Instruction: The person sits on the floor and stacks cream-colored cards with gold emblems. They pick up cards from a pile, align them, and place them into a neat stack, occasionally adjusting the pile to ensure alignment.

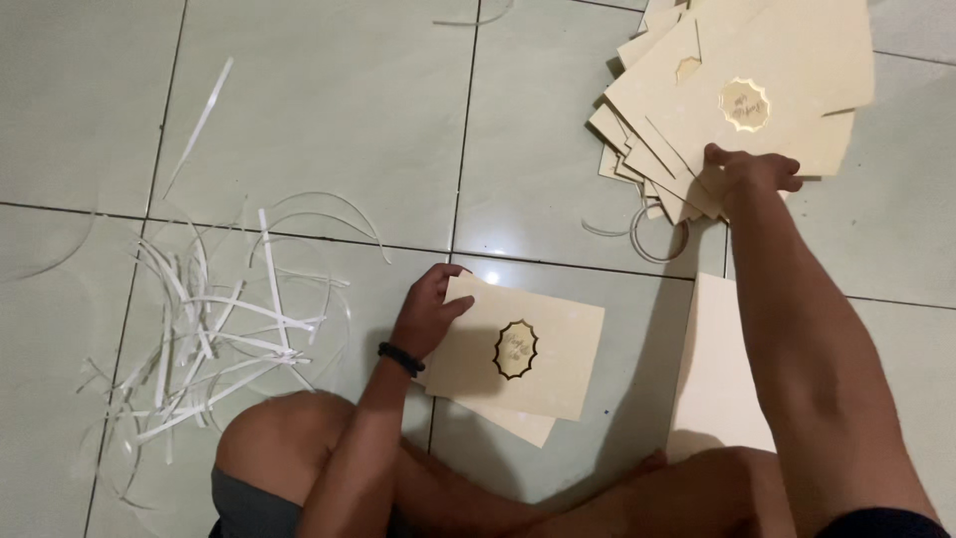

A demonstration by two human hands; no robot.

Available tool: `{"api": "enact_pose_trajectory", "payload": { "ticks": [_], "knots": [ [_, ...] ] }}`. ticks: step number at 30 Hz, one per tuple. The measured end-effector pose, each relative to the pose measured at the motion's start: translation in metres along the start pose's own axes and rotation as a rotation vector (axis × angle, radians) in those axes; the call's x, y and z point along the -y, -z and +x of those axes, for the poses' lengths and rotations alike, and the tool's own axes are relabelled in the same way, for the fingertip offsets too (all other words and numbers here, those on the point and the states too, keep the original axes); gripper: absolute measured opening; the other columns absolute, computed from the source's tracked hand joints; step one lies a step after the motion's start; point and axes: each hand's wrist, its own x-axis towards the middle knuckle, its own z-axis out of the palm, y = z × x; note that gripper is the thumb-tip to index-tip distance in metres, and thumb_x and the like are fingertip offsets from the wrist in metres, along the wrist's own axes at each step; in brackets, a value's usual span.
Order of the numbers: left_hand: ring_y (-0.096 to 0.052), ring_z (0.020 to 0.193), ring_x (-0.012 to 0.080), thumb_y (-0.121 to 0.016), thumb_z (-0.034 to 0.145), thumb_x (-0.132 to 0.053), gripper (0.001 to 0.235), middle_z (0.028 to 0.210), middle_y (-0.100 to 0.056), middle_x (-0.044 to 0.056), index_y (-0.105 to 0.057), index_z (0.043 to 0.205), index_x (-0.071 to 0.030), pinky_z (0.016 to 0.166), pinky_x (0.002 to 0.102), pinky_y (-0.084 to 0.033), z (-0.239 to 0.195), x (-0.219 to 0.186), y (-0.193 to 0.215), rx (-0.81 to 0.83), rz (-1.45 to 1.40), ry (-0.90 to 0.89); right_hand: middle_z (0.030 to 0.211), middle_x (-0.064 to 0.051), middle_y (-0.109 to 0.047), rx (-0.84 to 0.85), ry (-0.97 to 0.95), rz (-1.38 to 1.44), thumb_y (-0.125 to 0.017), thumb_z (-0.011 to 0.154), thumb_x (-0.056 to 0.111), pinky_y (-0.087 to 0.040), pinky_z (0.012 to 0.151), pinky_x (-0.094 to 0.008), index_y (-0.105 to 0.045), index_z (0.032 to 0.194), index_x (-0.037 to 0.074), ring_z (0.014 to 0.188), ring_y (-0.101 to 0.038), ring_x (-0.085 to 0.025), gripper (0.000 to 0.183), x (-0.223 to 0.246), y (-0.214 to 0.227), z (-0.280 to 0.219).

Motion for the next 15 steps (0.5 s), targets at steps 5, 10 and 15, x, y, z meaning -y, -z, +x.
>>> {"api": "enact_pose_trajectory", "payload": {
  "ticks": [5, 10, 15],
  "knots": [
    [-0.067, 0.095, 0.0125, -0.07, 0.084, -0.005, 0.037, 0.105, -0.072, 0.003, -0.062, 0.12, -0.012, 0.085, 0.026, -0.052, 0.001, 0.002, -0.008, -0.013, -0.146, 0.004, 0.147, -0.013, -0.023, -0.508, -0.065, 1.45, -0.087, 0.085, 0.037, -0.044, 0.103, -0.058, -0.03, 0.144, 0.015, 0.137, -0.036, -0.037, 0.084, 0.002, -0.007, -0.072],
    [-0.066, 0.109, 0.0195, -0.071, 0.091, -0.002, 0.049, 0.122, -0.069, 0.015, -0.055, 0.137, -0.002, 0.1, 0.039, -0.053, 0.01, 0.026, -0.003, 0.056, -0.233, 0.008, 0.143, -0.027, -0.025, -0.791, 0.364, 1.032, -0.1, 0.068, 0.025, -0.051, 0.103, -0.067, -0.04, 0.159, 0.007, 0.125, -0.045, -0.062, 0.11, 0.018, -0.026, -0.048],
    [-0.064, 0.103, 0.0176, -0.066, 0.093, -0.001, 0.063, 0.113, -0.067, 0.012, -0.043, 0.151, -0.006, 0.094, 0.036, -0.054, -0.004, 0.006, -0.002, 0.017, -0.347, 0.06, 0.154, -0.009, -0.036, -0.656, 0.617, 0.552, -0.093, 0.067, 0.04, -0.048, 0.102, -0.068, -0.045, 0.156, 0.044, 0.135, -0.047, -0.051, 0.101, 0.029, -0.027, -0.074]
  ]
}}
